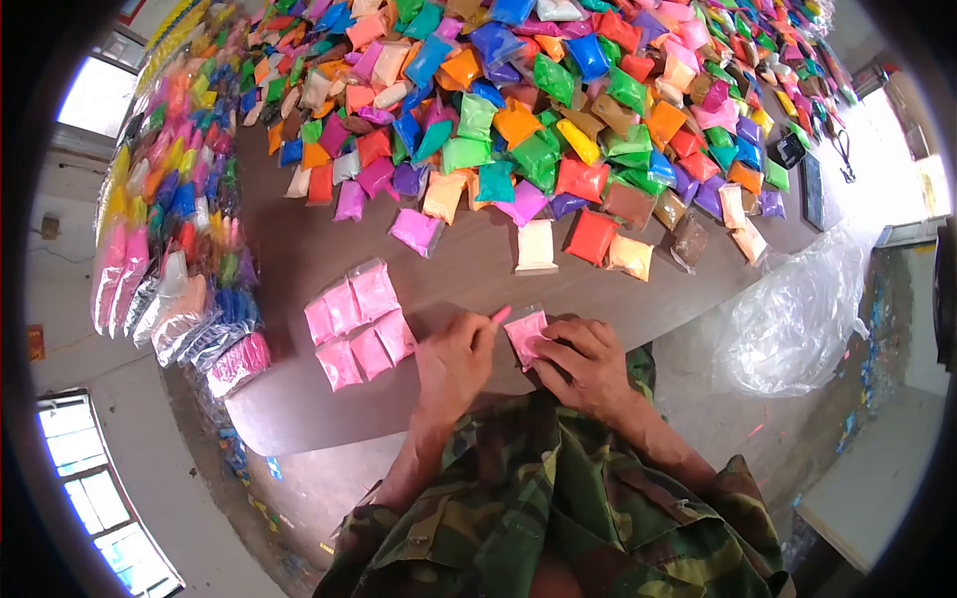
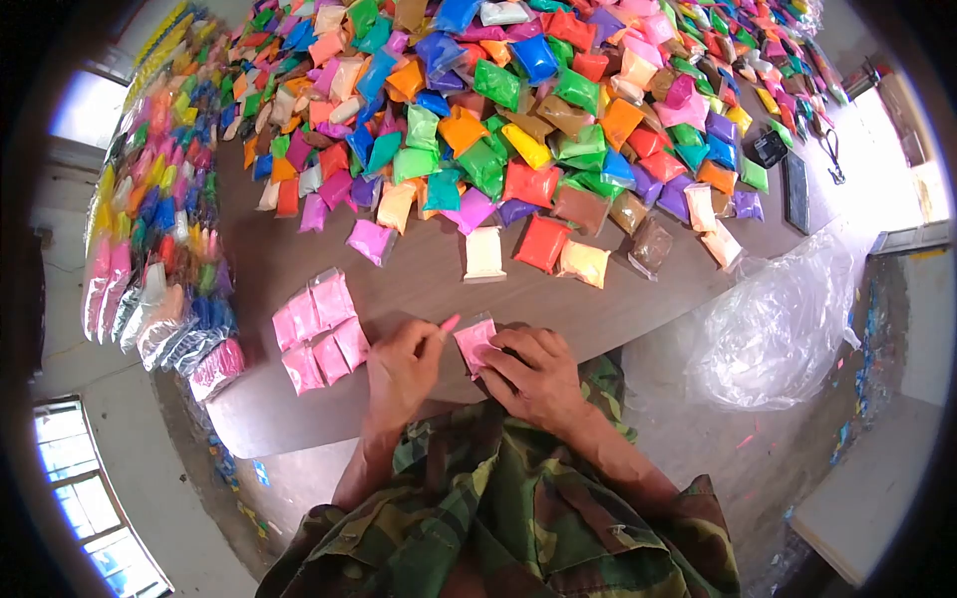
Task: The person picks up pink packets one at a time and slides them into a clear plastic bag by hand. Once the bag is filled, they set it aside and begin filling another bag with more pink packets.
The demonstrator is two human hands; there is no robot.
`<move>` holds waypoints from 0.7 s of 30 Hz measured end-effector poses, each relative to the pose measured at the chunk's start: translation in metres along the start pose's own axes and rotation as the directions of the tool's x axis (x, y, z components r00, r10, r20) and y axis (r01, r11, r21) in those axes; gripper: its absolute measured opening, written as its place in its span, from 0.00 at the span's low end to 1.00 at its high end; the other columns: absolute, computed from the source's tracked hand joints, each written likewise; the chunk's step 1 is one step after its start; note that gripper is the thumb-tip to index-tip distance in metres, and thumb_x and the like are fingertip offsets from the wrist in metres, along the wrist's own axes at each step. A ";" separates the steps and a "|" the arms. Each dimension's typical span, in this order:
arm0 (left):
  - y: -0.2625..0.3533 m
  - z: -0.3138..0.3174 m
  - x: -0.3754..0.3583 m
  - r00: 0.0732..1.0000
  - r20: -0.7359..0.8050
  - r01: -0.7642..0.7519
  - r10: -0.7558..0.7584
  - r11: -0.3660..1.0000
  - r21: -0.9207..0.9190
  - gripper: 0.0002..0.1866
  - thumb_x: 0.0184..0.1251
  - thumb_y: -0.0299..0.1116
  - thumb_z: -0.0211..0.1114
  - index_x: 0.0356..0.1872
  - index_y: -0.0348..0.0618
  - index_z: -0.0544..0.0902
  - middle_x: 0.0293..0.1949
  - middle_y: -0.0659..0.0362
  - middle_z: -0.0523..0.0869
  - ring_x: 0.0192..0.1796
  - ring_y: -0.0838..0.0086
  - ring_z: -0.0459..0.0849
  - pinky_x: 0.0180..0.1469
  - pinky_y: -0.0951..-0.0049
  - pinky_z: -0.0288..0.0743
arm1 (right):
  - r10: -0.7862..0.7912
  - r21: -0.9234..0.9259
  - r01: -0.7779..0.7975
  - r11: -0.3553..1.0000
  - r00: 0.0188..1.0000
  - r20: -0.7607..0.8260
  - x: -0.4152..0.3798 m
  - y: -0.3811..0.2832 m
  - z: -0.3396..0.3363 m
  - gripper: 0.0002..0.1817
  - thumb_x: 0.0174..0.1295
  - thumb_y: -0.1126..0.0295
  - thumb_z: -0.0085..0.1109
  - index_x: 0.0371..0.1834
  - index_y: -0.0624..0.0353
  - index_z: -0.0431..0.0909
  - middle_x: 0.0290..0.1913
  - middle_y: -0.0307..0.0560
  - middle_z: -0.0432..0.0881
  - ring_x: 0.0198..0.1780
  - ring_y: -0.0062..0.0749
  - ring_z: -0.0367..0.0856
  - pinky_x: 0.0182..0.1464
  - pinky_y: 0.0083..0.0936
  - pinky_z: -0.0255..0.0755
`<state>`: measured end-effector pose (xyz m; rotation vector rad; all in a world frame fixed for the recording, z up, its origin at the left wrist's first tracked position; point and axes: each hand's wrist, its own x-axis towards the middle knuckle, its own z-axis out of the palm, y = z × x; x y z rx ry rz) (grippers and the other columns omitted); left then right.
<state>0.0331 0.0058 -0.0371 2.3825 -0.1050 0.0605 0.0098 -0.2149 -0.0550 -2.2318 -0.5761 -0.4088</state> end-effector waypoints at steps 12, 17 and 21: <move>0.002 0.006 -0.015 0.997 -0.003 -0.081 0.081 0.987 -0.142 0.04 0.68 0.22 0.74 0.38 0.36 0.86 0.31 0.49 0.89 0.29 0.63 0.89 0.32 0.65 0.79 | 0.034 -0.038 -0.035 0.999 0.999 -0.040 0.009 -0.001 0.013 0.18 0.53 0.64 0.84 0.46 0.50 0.89 0.56 0.40 0.85 0.49 0.40 0.86 0.48 0.35 0.81; -0.002 -0.003 -0.004 0.999 -0.041 0.001 -0.004 0.998 -0.057 0.04 0.69 0.23 0.75 0.38 0.37 0.86 0.30 0.48 0.88 0.29 0.60 0.89 0.32 0.64 0.79 | -0.011 -0.031 0.012 0.999 1.000 0.020 0.015 -0.001 0.006 0.18 0.55 0.66 0.81 0.48 0.53 0.89 0.56 0.43 0.86 0.50 0.42 0.87 0.49 0.36 0.83; 0.013 -0.007 -0.014 1.000 -0.006 -0.014 0.013 0.982 -0.190 0.05 0.70 0.24 0.75 0.37 0.37 0.86 0.30 0.48 0.88 0.29 0.57 0.89 0.33 0.63 0.79 | 0.007 -0.066 -0.004 0.998 0.998 0.056 0.018 -0.004 0.001 0.16 0.57 0.66 0.79 0.49 0.53 0.89 0.53 0.44 0.86 0.48 0.43 0.86 0.49 0.36 0.82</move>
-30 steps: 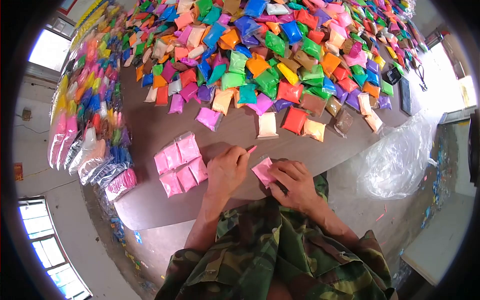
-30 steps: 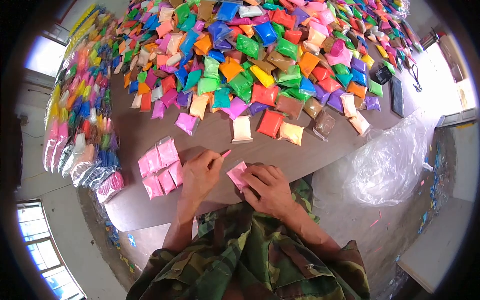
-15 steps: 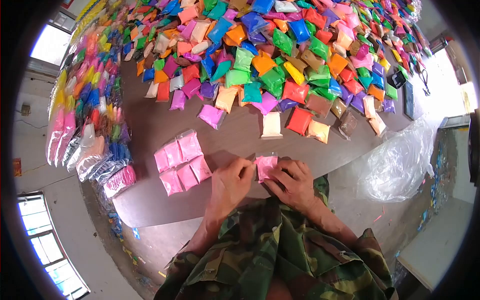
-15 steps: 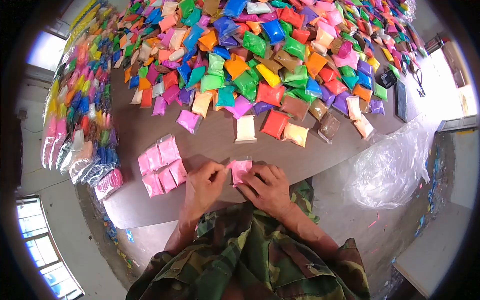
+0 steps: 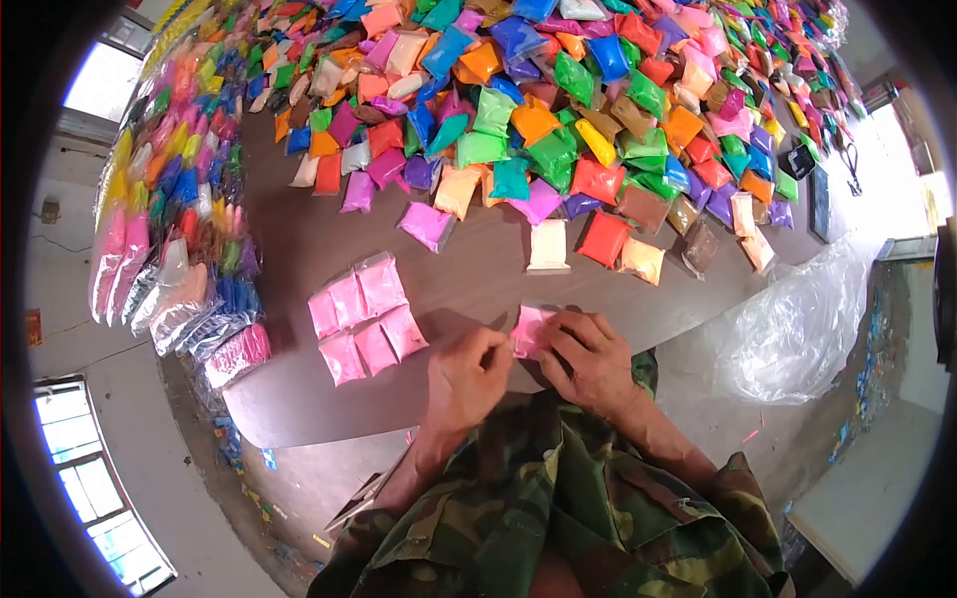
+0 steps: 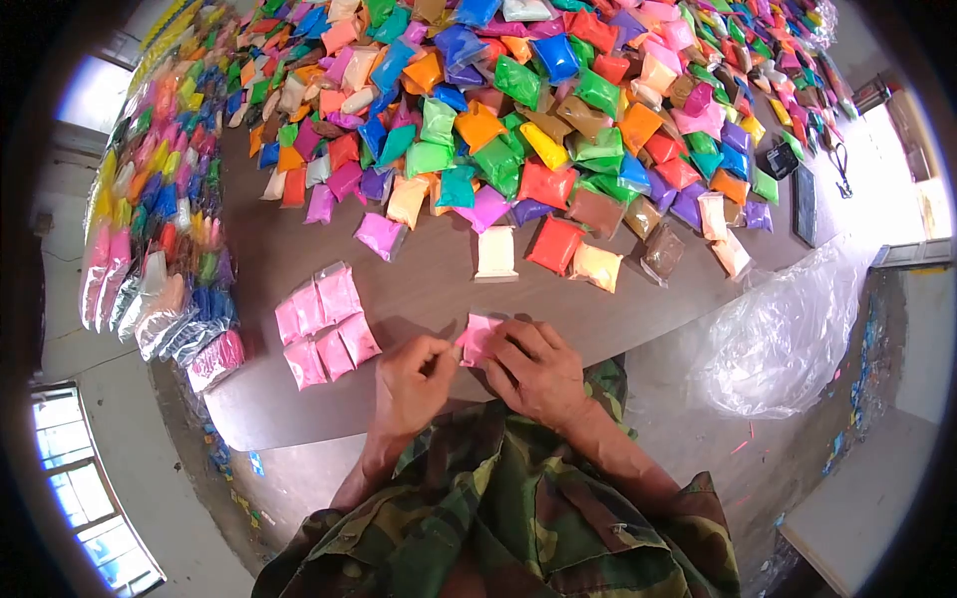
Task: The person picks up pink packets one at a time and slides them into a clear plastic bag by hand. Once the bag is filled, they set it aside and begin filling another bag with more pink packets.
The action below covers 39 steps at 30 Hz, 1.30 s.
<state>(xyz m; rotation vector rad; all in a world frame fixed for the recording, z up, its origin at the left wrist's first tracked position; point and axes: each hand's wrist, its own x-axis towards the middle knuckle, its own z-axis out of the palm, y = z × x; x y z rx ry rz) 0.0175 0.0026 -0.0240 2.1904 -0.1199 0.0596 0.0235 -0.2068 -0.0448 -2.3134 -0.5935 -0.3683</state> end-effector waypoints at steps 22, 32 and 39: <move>-0.024 0.010 -0.004 0.991 -0.134 -0.008 0.027 0.990 0.144 0.05 0.70 0.24 0.75 0.37 0.38 0.85 0.25 0.51 0.85 0.25 0.67 0.84 0.29 0.65 0.76 | 0.124 -0.059 -0.129 0.990 0.989 -0.079 -0.006 -0.011 0.010 0.12 0.57 0.63 0.79 0.43 0.49 0.90 0.44 0.39 0.84 0.43 0.40 0.85 0.39 0.34 0.81; -0.014 0.016 -0.025 0.994 -0.106 -0.008 0.011 1.000 0.026 0.06 0.70 0.25 0.75 0.36 0.37 0.85 0.27 0.51 0.87 0.26 0.68 0.86 0.30 0.66 0.78 | -0.057 0.023 0.057 0.998 0.998 -0.011 -0.002 -0.003 0.006 0.15 0.57 0.67 0.78 0.49 0.52 0.90 0.56 0.40 0.87 0.54 0.43 0.87 0.54 0.36 0.84; -0.023 0.013 -0.011 0.993 -0.109 0.055 -0.046 0.996 0.074 0.06 0.69 0.25 0.75 0.35 0.40 0.84 0.27 0.48 0.87 0.27 0.53 0.88 0.30 0.57 0.78 | -0.073 -0.041 0.070 0.997 0.995 -0.063 0.001 -0.007 0.011 0.14 0.59 0.66 0.79 0.48 0.49 0.90 0.55 0.37 0.86 0.53 0.38 0.87 0.51 0.32 0.83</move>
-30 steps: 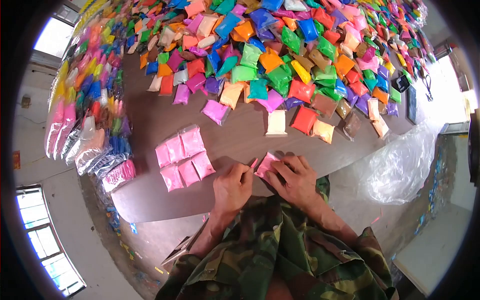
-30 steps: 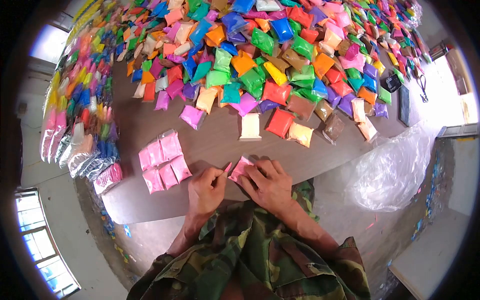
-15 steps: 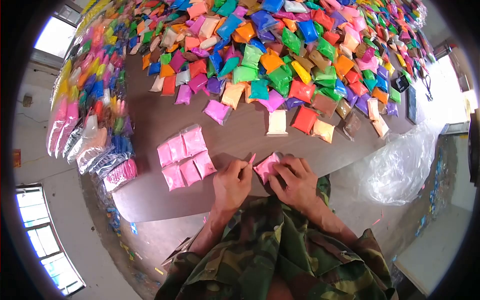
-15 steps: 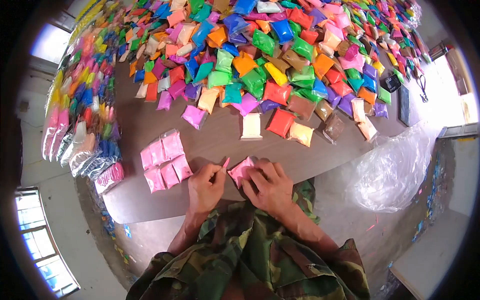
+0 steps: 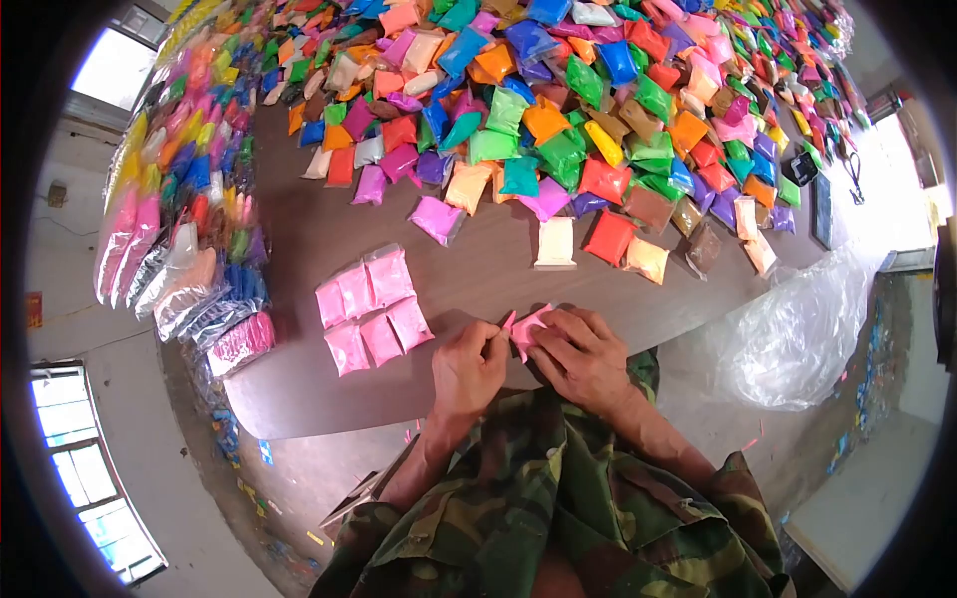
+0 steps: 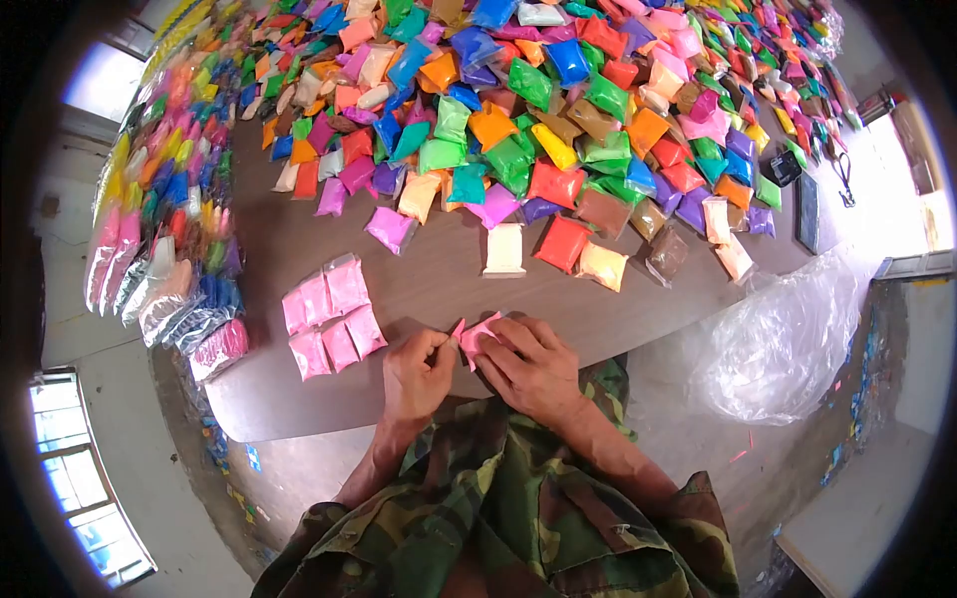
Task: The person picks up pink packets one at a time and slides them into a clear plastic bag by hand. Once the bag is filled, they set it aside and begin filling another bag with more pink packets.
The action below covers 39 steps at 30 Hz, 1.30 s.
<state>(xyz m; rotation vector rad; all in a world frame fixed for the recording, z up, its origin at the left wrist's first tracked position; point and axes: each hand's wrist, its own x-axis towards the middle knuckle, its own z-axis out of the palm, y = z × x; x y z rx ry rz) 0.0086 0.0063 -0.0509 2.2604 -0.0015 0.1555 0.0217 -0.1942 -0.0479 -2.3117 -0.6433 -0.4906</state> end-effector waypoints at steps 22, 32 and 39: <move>0.015 -0.008 -0.023 0.997 0.014 0.080 -0.079 0.991 -0.106 0.06 0.70 0.26 0.74 0.34 0.39 0.84 0.27 0.48 0.87 0.27 0.54 0.89 0.30 0.57 0.79 | 0.073 -0.055 -0.075 0.996 0.997 -0.036 -0.007 -0.012 0.006 0.16 0.55 0.65 0.82 0.46 0.49 0.90 0.54 0.36 0.83 0.48 0.35 0.86 0.47 0.31 0.81; 0.011 -0.011 -0.020 0.999 -0.020 0.023 -0.025 0.997 -0.075 0.06 0.70 0.25 0.75 0.35 0.36 0.86 0.23 0.52 0.85 0.24 0.72 0.83 0.29 0.68 0.75 | 0.129 -0.041 -0.130 0.991 0.991 -0.030 -0.009 -0.015 0.005 0.16 0.55 0.65 0.83 0.45 0.50 0.90 0.51 0.38 0.83 0.47 0.38 0.85 0.46 0.32 0.81; 0.005 -0.017 -0.024 0.997 -0.018 0.079 -0.081 0.993 -0.084 0.05 0.70 0.24 0.74 0.35 0.36 0.85 0.22 0.54 0.84 0.23 0.76 0.82 0.28 0.68 0.75 | 0.135 -0.038 -0.136 0.990 0.990 -0.036 -0.008 -0.014 0.006 0.17 0.55 0.64 0.83 0.46 0.49 0.90 0.51 0.39 0.84 0.47 0.39 0.85 0.46 0.33 0.81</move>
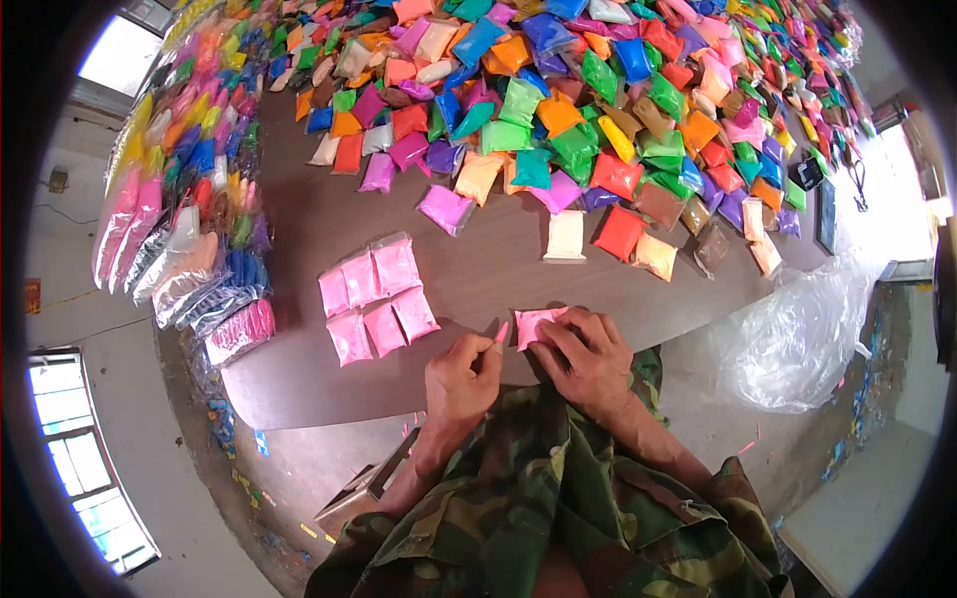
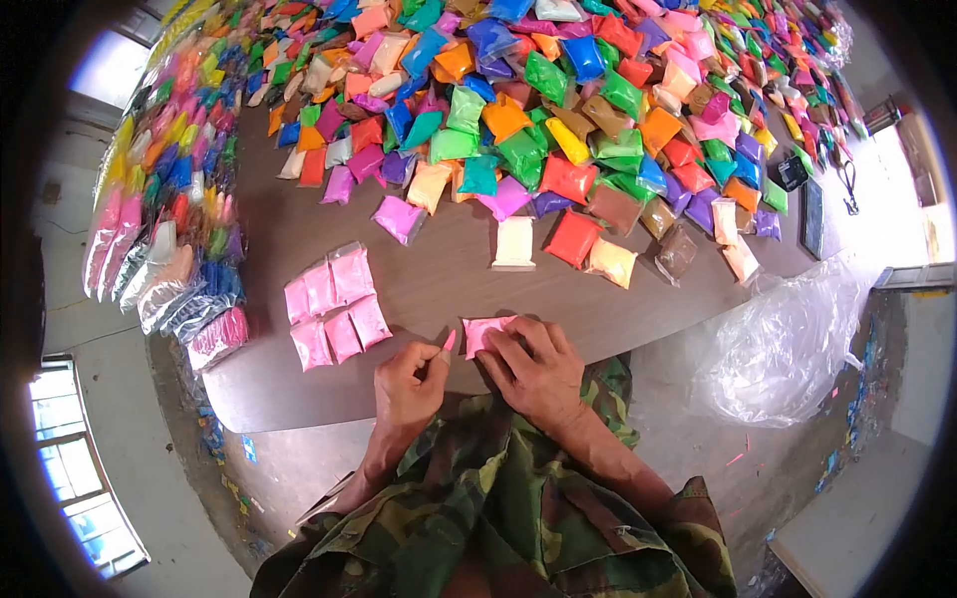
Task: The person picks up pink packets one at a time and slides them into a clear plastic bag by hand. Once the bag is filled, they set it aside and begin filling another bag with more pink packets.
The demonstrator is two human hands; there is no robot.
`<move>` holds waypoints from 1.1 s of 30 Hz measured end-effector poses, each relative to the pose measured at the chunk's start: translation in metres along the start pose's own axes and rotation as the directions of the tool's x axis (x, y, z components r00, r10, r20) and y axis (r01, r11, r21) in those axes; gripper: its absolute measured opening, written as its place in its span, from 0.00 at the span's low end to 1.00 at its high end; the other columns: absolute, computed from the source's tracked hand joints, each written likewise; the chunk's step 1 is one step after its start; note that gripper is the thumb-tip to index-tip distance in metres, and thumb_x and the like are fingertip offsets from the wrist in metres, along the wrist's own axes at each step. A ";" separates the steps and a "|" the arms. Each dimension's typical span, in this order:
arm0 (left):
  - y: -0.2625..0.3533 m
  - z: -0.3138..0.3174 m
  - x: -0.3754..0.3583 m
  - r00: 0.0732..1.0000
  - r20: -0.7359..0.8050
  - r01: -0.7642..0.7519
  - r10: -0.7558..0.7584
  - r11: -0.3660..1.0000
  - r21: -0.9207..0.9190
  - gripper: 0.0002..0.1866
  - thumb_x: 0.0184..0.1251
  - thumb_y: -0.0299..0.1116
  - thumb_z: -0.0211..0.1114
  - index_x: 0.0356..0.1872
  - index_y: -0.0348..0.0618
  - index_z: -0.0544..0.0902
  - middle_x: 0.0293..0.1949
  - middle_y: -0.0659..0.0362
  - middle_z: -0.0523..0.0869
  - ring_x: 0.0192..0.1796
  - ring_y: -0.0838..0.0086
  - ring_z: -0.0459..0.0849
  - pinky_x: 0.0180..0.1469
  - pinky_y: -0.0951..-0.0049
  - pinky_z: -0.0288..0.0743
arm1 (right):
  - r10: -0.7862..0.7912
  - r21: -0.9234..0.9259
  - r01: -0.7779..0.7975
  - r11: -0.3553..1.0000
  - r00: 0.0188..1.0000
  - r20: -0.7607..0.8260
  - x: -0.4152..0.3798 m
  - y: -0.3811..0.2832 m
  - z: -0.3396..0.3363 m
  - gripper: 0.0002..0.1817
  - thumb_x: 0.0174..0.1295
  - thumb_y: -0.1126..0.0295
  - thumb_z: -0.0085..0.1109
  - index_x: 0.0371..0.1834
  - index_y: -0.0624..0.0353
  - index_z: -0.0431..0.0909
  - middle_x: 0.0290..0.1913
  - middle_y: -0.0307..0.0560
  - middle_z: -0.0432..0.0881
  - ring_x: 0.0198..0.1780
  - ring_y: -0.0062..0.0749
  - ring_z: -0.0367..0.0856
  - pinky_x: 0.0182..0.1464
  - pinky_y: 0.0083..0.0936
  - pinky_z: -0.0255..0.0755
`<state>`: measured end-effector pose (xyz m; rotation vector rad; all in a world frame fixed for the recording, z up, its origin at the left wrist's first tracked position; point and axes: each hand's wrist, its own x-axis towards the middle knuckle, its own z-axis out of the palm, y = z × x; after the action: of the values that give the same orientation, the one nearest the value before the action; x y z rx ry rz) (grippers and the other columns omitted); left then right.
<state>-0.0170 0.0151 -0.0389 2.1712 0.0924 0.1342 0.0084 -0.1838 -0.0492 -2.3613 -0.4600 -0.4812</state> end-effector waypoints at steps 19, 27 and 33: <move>0.021 -0.008 0.010 0.967 0.151 -0.250 0.206 0.880 0.403 0.14 0.66 0.36 0.79 0.46 0.43 0.86 0.46 0.52 0.90 0.42 0.52 0.90 0.38 0.53 0.84 | 0.070 0.242 -0.071 0.968 0.997 0.011 0.013 0.020 -0.023 0.13 0.67 0.67 0.76 0.51 0.58 0.88 0.46 0.48 0.87 0.43 0.47 0.86 0.45 0.38 0.82; 0.056 -0.011 0.042 0.954 0.224 -0.179 0.200 0.978 -0.109 0.22 0.62 0.31 0.83 0.55 0.35 0.88 0.47 0.51 0.92 0.48 0.63 0.91 0.53 0.63 0.85 | 0.188 0.567 -0.389 0.726 0.906 0.380 0.009 0.014 -0.034 0.13 0.82 0.65 0.60 0.53 0.66 0.85 0.39 0.55 0.85 0.37 0.44 0.83 0.43 0.35 0.78; 0.044 -0.001 0.037 0.947 0.322 0.087 0.014 0.950 -0.299 0.13 0.70 0.29 0.78 0.50 0.32 0.88 0.37 0.56 0.92 0.41 0.80 0.88 0.46 0.74 0.83 | 0.222 0.616 -0.574 0.540 0.803 0.553 0.011 0.009 -0.042 0.14 0.82 0.65 0.62 0.56 0.66 0.86 0.40 0.44 0.88 0.39 0.23 0.83 0.43 0.26 0.78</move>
<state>0.0202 -0.0047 0.0004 1.8480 -0.0708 -0.2155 0.0131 -0.2163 -0.0191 -1.6000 -0.1957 0.4175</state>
